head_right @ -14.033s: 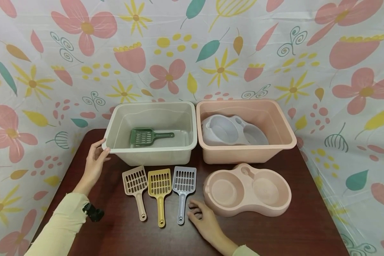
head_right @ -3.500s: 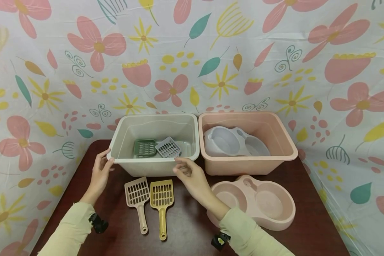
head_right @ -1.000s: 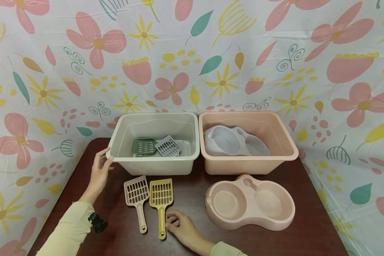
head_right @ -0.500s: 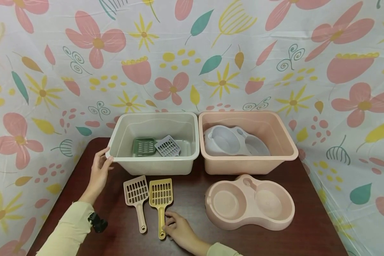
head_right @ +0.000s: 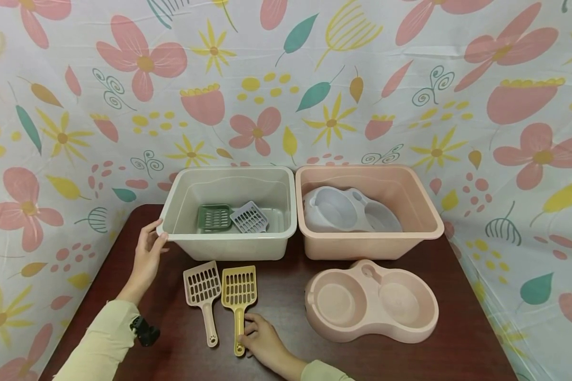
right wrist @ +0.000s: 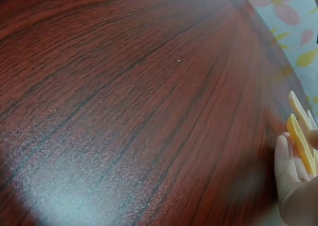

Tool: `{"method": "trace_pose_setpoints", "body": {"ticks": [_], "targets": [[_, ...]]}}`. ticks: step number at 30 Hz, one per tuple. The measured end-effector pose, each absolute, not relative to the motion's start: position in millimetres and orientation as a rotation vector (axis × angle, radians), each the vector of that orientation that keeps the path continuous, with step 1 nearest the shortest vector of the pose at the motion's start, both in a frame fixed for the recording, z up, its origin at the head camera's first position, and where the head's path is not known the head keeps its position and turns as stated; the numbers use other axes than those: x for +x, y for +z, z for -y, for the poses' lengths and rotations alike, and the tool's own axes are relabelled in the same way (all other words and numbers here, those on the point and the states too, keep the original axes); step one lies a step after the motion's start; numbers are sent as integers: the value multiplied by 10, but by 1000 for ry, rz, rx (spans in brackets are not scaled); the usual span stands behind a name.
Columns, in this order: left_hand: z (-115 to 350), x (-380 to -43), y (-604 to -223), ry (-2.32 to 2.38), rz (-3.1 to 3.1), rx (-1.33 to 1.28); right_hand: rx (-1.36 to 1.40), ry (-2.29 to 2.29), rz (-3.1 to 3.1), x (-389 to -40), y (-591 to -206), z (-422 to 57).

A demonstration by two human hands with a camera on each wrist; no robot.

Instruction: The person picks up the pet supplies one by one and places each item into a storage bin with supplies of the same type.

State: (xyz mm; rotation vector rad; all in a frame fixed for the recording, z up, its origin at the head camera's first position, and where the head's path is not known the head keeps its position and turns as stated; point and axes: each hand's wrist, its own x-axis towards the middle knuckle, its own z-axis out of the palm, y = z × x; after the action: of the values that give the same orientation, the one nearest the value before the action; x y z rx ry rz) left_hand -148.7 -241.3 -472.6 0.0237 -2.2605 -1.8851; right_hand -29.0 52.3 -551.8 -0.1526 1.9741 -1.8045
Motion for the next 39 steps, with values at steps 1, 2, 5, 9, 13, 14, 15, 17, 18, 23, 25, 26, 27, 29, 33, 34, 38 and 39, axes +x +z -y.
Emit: {"method": "trace_pose_setpoints", "body": {"ticks": [1,2,5,9,13,14,15,17,18,23,25,26,27,29,33,34,38,39], "targets": [[2425,-1501,-4757,-1886,2262,36,-152,-1804,-1976,-291,-5520,-520],[2439,-1515,-4793,-1886,2261,43,-148,-1800,-1978,-293,-5523,-518],[2463,-1536,-4862,-1875,2260,44,-140,-1789,-1976,-303,-5530,-516],[2465,-1532,-4876,-1874,2256,39,-147,-1780,-1979,-325,-5547,-527],[2463,-1529,-4869,-1871,2257,36,-157,-1797,-1968,-341,-5550,-545],[2464,-1531,-4870,-1871,2257,33,-156,-1804,-1963,-343,-5548,-548],[2465,-1533,-4872,-1868,2260,31,-156,-1810,-1960,-345,-5545,-551],[2465,-1537,-4875,-1869,2263,29,-154,-1816,-1958,-345,-5533,-560],[2465,-1540,-4875,-1872,2262,29,-152,-1819,-1958,-344,-5527,-564],[2428,-1507,-4764,-1900,2264,39,-168,-1806,-1975,-340,-5514,-582],[2415,-1492,-4729,-1901,2265,29,-170,-1804,-1976,-339,-5510,-587],[2412,-1487,-4717,-1903,2266,28,-169,-1804,-1976,-336,-5507,-588],[2401,-1473,-4687,-1900,2271,24,-165,-1802,-1976,-333,-5506,-589],[2389,-1460,-4667,-1893,2271,10,-163,-1802,-1975,-331,-5503,-588],[2350,-1424,-4577,-1893,2273,19,-168,-1812,-1970,-327,-5474,-584],[2347,-1421,-4571,-1893,2272,18,-172,-1818,-1970,-325,-5456,-585],[2362,-1420,-4580,-1899,2269,17,-188,-1845,-1962,-314,-5371,-592],[2368,-1423,-4585,-1904,2269,21,-193,-1851,-1961,-313,-5350,-594]]}}
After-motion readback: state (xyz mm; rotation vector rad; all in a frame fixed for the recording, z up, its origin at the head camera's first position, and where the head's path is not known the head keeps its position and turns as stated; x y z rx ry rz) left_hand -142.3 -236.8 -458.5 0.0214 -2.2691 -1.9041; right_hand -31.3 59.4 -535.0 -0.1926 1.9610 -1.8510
